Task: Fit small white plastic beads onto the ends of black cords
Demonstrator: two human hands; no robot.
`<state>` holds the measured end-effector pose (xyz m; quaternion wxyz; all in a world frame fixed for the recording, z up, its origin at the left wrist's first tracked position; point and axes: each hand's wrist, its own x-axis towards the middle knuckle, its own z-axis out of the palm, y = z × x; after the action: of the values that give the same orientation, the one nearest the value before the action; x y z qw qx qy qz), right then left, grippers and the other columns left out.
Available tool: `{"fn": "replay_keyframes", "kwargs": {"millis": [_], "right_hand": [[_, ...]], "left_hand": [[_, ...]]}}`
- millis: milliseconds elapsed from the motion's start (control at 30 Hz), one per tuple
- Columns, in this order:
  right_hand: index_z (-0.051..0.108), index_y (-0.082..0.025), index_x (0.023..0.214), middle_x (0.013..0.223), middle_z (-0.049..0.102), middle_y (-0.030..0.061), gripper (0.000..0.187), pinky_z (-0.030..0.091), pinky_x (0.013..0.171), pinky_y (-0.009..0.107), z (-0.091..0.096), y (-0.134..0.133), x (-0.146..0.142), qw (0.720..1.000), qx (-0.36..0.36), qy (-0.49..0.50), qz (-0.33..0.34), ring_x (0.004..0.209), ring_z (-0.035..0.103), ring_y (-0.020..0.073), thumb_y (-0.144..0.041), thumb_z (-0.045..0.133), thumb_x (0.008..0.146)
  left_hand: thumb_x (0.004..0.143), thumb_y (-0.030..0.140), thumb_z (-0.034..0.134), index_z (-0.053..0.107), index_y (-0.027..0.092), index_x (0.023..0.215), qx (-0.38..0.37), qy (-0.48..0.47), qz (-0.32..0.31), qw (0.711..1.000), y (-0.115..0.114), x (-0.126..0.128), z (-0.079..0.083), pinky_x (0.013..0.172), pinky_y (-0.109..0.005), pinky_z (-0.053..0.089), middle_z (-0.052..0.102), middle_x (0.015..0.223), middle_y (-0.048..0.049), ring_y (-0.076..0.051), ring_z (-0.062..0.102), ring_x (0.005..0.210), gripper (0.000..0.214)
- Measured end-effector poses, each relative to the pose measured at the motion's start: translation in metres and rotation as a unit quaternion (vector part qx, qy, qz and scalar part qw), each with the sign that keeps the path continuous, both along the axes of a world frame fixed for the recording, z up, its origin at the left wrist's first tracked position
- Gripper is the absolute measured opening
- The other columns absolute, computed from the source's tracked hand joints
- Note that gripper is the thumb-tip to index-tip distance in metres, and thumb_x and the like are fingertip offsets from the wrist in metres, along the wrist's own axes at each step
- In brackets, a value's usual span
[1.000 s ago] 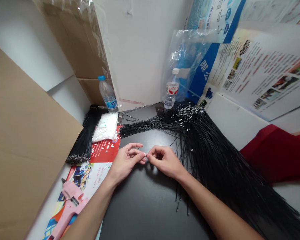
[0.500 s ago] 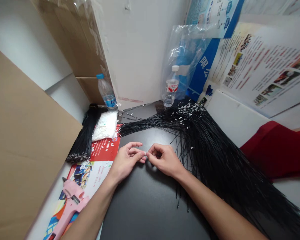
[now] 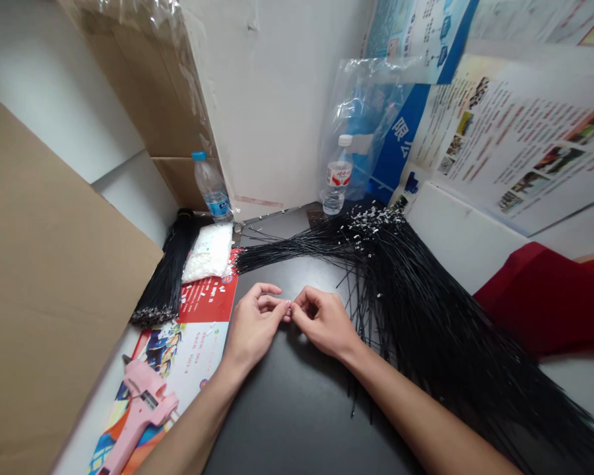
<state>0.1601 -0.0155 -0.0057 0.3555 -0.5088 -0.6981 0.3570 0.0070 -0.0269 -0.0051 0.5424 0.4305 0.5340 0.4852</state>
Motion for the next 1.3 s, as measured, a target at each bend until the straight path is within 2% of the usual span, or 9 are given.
{"fn": "replay_keyframes", "kwargs": {"millis": [300,533,867,1033,1300], "right_hand": [[0.068,-0.017,0.081,0.069,0.070,0.0020,0.015,0.041,0.053,0.020,0.002,-0.001,0.000,0.999,-0.018,0.028,0.021,0.059,0.060,0.0112,-0.027,0.058,0.086],[0.063,-0.017,0.074,0.062,0.063,-0.0005,0.014,0.039,0.053,0.020,0.001,0.000,-0.001,0.999,0.003,0.036,0.011,0.056,0.054,0.0098,-0.023,0.057,0.084],[0.068,-0.016,0.075,0.064,0.067,0.0007,0.017,0.040,0.053,0.020,0.002,0.001,-0.003,0.998,-0.017,0.061,0.004,0.057,0.056,0.0102,-0.024,0.058,0.085],[0.070,-0.015,0.077,0.067,0.070,0.0014,0.017,0.040,0.053,0.019,-0.001,0.001,-0.008,0.998,0.003,0.064,-0.013,0.058,0.059,0.0103,-0.023,0.058,0.086],[0.072,-0.017,0.078,0.074,0.075,0.0025,0.019,0.044,0.058,0.021,-0.002,0.001,-0.008,0.999,0.030,0.036,-0.001,0.062,0.065,0.0122,-0.025,0.058,0.089]], "left_hand": [[0.066,0.035,0.084,0.053,0.019,0.090,0.009,-0.015,0.024,1.000,0.002,-0.002,0.004,0.072,-0.031,0.058,0.074,0.071,-0.0012,-0.018,0.073,0.067,0.043],[0.064,0.034,0.085,0.051,0.018,0.092,-0.004,-0.031,0.019,0.999,0.001,-0.002,0.006,0.073,-0.031,0.058,0.075,0.072,-0.0010,-0.017,0.073,0.067,0.046],[0.070,0.031,0.081,0.049,0.020,0.094,0.035,-0.022,0.050,0.998,-0.001,0.005,0.001,0.074,-0.030,0.057,0.074,0.072,-0.0003,-0.017,0.073,0.069,0.041],[0.072,0.033,0.078,0.051,0.019,0.089,0.055,-0.003,0.065,0.996,0.000,0.006,-0.002,0.071,-0.028,0.057,0.071,0.071,0.0004,-0.016,0.073,0.068,0.035],[0.077,0.031,0.073,0.054,0.019,0.087,0.082,0.028,0.066,0.994,0.004,0.005,-0.009,0.070,-0.027,0.057,0.065,0.078,0.0007,-0.014,0.070,0.070,0.025]]}}
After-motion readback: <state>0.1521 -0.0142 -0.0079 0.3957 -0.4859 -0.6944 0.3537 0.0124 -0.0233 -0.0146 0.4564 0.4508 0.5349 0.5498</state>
